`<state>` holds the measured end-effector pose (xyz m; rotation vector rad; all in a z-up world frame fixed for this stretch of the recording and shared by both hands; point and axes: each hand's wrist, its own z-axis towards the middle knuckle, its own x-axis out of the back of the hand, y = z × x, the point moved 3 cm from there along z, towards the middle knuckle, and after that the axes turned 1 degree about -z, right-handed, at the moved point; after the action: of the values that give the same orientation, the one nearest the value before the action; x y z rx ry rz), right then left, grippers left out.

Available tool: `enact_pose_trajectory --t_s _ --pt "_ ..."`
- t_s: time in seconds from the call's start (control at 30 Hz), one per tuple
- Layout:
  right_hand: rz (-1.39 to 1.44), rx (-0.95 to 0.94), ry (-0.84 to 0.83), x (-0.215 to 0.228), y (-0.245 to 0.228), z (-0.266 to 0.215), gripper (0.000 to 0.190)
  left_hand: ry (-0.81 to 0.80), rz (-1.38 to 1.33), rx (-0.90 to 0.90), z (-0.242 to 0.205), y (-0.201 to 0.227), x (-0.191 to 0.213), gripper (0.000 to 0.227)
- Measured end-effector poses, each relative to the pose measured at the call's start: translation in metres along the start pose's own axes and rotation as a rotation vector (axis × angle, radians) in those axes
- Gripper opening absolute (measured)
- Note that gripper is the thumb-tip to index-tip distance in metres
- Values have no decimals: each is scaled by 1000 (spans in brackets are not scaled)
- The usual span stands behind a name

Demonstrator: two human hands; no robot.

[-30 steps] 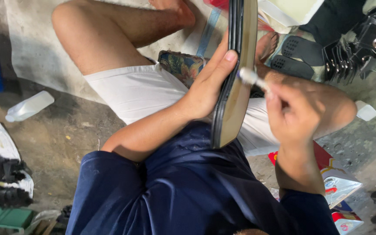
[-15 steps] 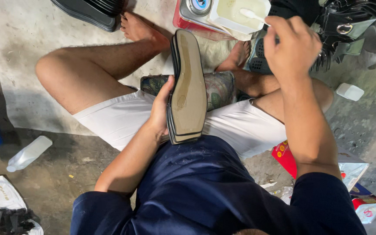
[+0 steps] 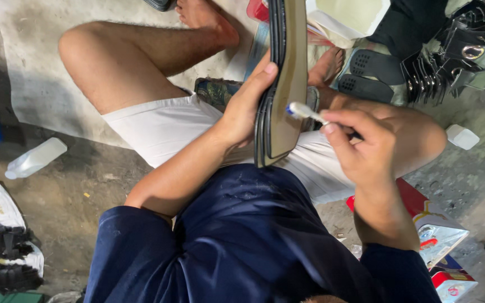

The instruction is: The person sits on the floor and applies a white adhesive to the sole of a black sandal using a toothbrush. They repeatedly dip the toothbrush into a container of glue and spread it across the sandal's surface, then place the finished sandal on a nearby stack.

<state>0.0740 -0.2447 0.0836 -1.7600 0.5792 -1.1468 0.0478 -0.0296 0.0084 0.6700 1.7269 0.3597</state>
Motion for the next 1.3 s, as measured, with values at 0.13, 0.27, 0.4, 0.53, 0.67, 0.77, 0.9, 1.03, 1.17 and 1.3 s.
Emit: enact_pose_trajectory --t_s 0.13,0.27,0.4,0.53,0.67,0.77,0.9,1.03,1.17,1.3 --pt "-13 34 -22 -15 -9 6 18 -88 1 -12 -3 2 -9 57" --pt "-69 198 53 -19 -18 15 15 -139 1 -47 -4 1 -12 55" --pt "-185 334 -10 -15 -25 14 11 -78 -41 3 -4 -3 -10 61" --pt "-198 344 -46 -11 -28 11 11 -28 -130 -6 1 -7 -9 62" --pt "-208 349 -81 -10 -34 10 10 68 -184 43 4 -11 -7 65" --pt "-211 370 -111 -9 -35 11 10 140 -248 129 4 -13 -4 68" --pt "-206 414 -148 -6 -35 11 11 167 -331 215 5 -15 -4 68" --pt "-237 451 -192 -1 -35 15 12 221 -376 292 4 -17 -3 63" --pt "-300 522 -207 3 -43 23 8 202 -378 306 4 -16 -4 60" --pt "-425 562 -212 7 -56 29 6 226 -314 313 5 -15 -5 58"
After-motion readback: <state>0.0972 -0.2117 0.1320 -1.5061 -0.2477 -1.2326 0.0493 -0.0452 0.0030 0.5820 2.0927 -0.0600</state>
